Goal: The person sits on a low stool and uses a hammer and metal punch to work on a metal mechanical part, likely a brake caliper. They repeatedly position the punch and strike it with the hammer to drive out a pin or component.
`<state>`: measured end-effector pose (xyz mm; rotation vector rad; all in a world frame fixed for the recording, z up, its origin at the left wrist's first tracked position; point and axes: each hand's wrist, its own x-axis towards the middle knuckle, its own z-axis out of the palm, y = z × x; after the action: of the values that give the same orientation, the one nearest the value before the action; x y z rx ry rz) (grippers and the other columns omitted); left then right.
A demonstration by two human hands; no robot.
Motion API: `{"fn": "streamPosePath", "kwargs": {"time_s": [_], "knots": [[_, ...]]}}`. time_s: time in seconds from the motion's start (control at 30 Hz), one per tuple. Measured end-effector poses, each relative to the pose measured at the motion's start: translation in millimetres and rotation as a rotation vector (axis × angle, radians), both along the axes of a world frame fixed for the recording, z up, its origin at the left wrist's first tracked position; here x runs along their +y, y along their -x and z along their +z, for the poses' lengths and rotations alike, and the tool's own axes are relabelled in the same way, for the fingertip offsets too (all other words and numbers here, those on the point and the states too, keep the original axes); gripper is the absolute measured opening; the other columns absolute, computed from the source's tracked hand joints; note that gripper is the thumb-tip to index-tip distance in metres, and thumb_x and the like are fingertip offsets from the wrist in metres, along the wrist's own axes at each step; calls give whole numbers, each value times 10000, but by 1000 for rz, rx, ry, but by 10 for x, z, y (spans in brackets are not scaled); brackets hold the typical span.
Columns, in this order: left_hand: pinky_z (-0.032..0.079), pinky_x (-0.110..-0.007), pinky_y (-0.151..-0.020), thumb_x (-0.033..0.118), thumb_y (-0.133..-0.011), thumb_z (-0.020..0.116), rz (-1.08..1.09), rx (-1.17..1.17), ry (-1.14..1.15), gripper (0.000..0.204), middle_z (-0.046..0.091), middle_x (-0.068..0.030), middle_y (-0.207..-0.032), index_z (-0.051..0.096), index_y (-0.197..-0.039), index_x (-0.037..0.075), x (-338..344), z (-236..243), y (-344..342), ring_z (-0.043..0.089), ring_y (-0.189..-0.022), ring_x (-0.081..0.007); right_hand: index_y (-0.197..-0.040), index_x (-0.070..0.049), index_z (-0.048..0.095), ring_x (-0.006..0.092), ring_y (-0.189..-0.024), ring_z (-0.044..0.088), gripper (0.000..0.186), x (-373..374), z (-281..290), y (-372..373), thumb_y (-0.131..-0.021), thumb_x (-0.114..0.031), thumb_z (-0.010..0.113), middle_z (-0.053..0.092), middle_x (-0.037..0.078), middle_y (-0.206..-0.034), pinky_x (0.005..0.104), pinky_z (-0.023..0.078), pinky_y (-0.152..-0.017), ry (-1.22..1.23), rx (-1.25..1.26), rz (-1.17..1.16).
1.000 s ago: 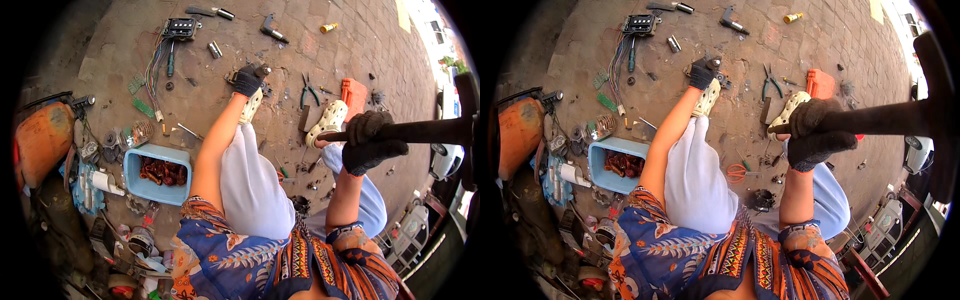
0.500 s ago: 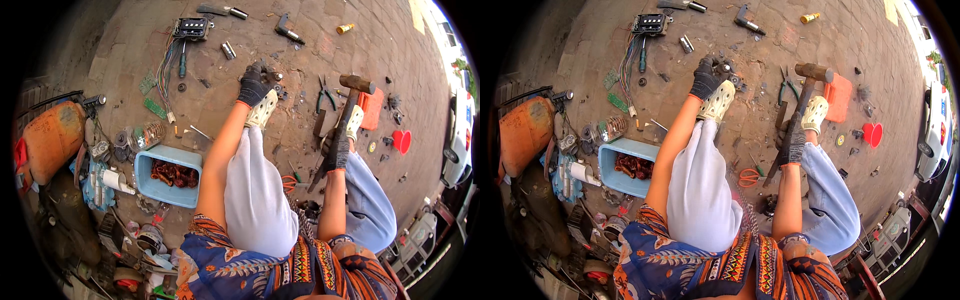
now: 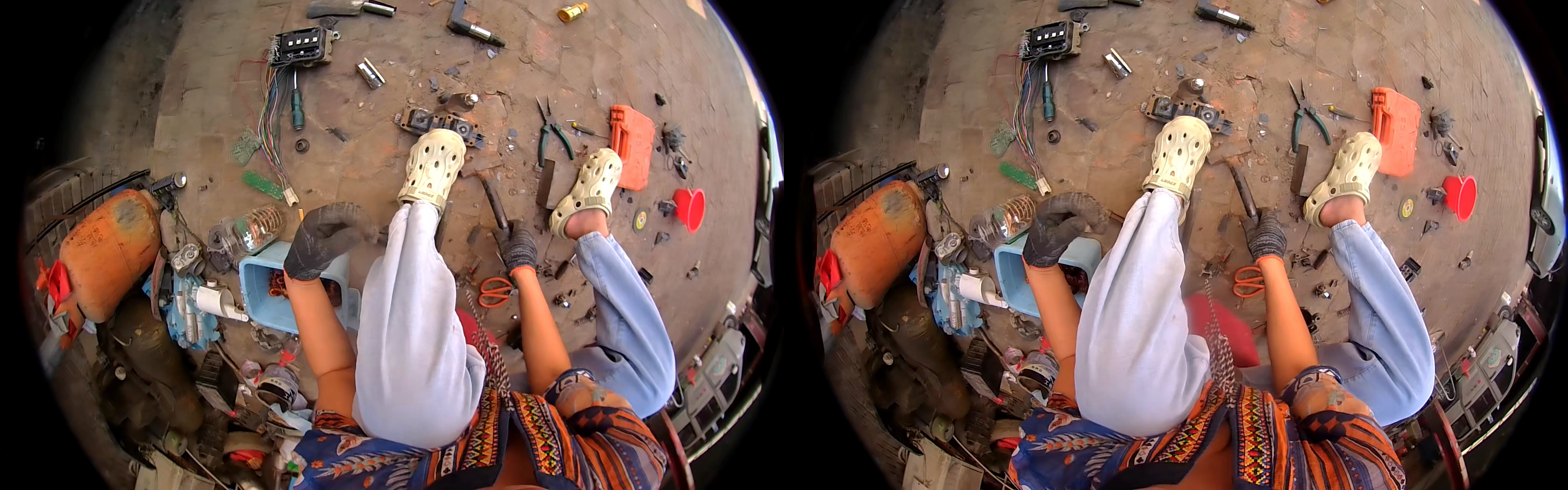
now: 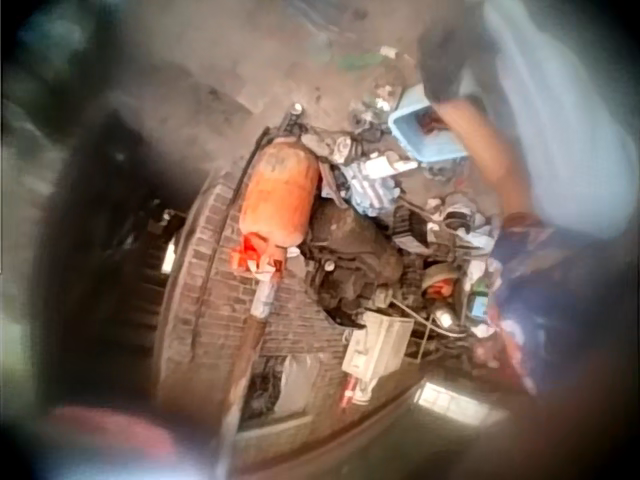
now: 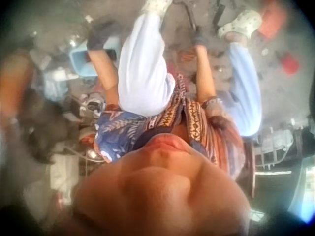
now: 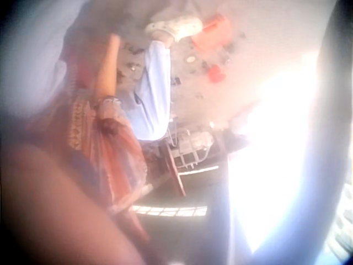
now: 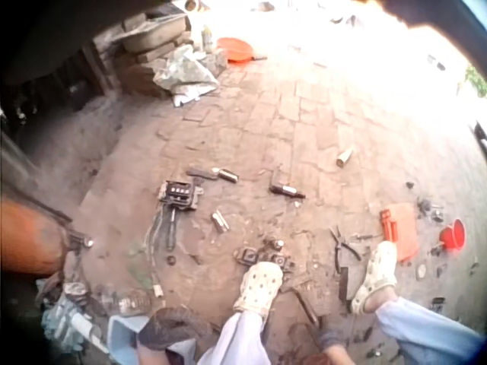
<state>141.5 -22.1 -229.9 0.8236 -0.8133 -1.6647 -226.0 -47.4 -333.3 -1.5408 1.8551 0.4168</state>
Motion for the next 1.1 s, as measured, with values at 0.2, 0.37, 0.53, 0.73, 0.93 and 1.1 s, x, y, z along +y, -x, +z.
{"fn": "streamPosePath", "kwargs": {"time_s": [0.2,0.37,0.53,0.73,0.93,1.1], "knots": [[441,-355,-693,326,-809,557,129,-1264,-89,321,595,-138,-817,591,-840,8,-63,-651,319,557,-750,-270,-1133,-13,480,311,-1000,520,517,-960,851,-991,-777,-366,603,542,161,-1087,390,407,-877,822,-331,34],[447,-374,-780,192,-773,606,15,-1047,-89,259,610,-165,-914,600,-963,16,-202,-568,777,573,-878,-314,-1025,-59,595,300,-944,572,306,-1824,1348,-1807,-781,-243,580,601,147,-1015,374,466,-797,524,-177,661],[464,-349,-743,164,-780,607,18,-746,-134,221,622,-166,-904,611,-942,13,-177,-760,907,603,-823,-276,-889,-43,658,315,-819,614,344,-1965,1021,-1842,-789,-355,552,628,179,-894,406,491,-719,318,-39,763],[464,-346,-723,183,-783,600,14,-881,-108,204,627,-162,-861,623,-908,23,-334,-956,936,603,-780,-280,-904,-35,656,320,-832,614,384,-2148,774,-1502,-762,-378,561,625,190,-924,417,493,-747,279,-92,664],[463,-356,-715,182,-772,607,78,-958,-121,191,619,-171,-842,624,-886,30,-364,-940,926,595,-776,-305,-881,-7,637,308,-673,592,463,-1321,-226,-821,-859,-421,431,615,191,-751,399,463,-688,68,-385,544],[461,-364,-717,165,-781,594,55,-912,-131,180,617,-173,-858,620,-890,25,-290,-1033,968,593,-797,-311,-992,-24,579,299,-724,584,472,-1430,-13,-723,-877,-438,382,621,172,-873,387,458,-705,-155,-453,302]]}}
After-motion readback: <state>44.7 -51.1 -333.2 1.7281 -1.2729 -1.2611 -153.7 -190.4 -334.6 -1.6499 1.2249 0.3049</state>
